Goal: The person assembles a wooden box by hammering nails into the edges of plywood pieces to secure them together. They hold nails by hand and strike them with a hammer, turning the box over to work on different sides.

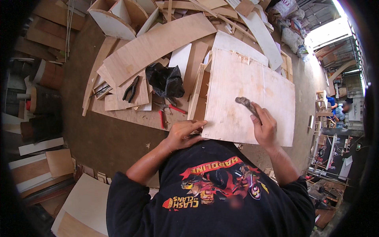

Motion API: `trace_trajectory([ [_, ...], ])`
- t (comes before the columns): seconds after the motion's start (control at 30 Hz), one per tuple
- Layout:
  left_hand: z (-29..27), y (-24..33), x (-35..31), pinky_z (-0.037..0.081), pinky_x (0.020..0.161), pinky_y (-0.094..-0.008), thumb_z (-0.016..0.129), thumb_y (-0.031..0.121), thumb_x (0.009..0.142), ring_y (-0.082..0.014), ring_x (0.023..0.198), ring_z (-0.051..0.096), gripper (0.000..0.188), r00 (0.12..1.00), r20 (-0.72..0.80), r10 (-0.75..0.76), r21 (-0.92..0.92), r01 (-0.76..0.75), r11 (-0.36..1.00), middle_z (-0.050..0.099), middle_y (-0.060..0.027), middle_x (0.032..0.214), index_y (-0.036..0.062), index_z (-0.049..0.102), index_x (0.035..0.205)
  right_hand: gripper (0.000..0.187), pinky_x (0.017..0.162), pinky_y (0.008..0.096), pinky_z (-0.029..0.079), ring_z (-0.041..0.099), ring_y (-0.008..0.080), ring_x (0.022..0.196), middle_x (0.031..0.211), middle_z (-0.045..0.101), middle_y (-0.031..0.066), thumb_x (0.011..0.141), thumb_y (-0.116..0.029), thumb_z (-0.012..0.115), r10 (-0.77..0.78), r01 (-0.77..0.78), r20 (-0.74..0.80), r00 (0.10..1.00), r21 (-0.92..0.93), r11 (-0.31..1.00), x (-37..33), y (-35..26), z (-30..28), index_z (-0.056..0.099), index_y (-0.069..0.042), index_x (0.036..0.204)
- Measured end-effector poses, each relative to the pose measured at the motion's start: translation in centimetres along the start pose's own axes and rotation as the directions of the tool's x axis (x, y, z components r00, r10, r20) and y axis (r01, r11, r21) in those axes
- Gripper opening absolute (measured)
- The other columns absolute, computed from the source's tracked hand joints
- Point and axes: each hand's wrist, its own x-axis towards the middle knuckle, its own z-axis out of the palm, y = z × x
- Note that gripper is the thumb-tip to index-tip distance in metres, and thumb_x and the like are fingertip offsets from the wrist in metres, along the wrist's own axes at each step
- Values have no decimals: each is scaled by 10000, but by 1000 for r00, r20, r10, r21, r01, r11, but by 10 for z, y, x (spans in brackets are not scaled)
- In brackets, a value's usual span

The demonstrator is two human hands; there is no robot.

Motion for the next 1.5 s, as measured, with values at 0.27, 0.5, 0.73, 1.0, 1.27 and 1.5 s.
trace_trajectory([
  [0.27,9,8,-14,589,739,-370,885,93,770,-294,849,755,324,982,-86,-167,12,169,986,768,-132,956,32,761,1063,367,697,406,515,642,320,750,912,664,166,1006,-83,644,85,-87,-96,992,-19,996,7,22,3,650,-37,1369],
  [0.5,-11,-2,-8,582,738,-364,886,116,784,-292,882,751,254,997,15,-79,65,78,995,771,-124,984,35,762,991,362,739,432,528,683,352,832,964,695,175,991,-93,657,139,-140,-34,990,-33,990,7,16,8,657,-39,1349],
  [0.73,-62,-56,15,571,765,-390,762,199,946,-319,867,753,227,706,-459,-539,-51,585,810,772,-168,952,-7,768,1042,365,748,439,532,693,361,854,982,702,172,983,-98,664,151,-151,-44,988,4,989,17,8,14,659,-47,1344],
  [1.0,-90,-235,23,549,903,-545,708,43,839,-442,1051,694,185,812,-277,-514,539,574,616,713,-268,1044,-2,741,1015,359,841,456,549,709,397,1009,1124,722,192,1003,-113,643,261,-258,-17,965,95,962,19,5,34,651,-79,1361],
  [1.27,-76,-256,35,614,864,-480,697,-12,834,-406,1043,720,215,788,-197,-583,795,476,375,692,-227,1154,56,717,1038,363,861,460,546,713,404,1021,1157,725,213,1010,-164,643,323,-323,19,946,88,942,39,24,30,647,-63,1359],
  [1.5,-81,-281,23,585,841,-529,668,130,887,-425,980,718,134,773,-293,-563,672,585,454,727,-249,1038,21,730,934,357,769,407,525,678,308,802,931,721,186,1000,-190,674,408,-410,49,912,65,910,81,40,25,658,-37,1322],
])
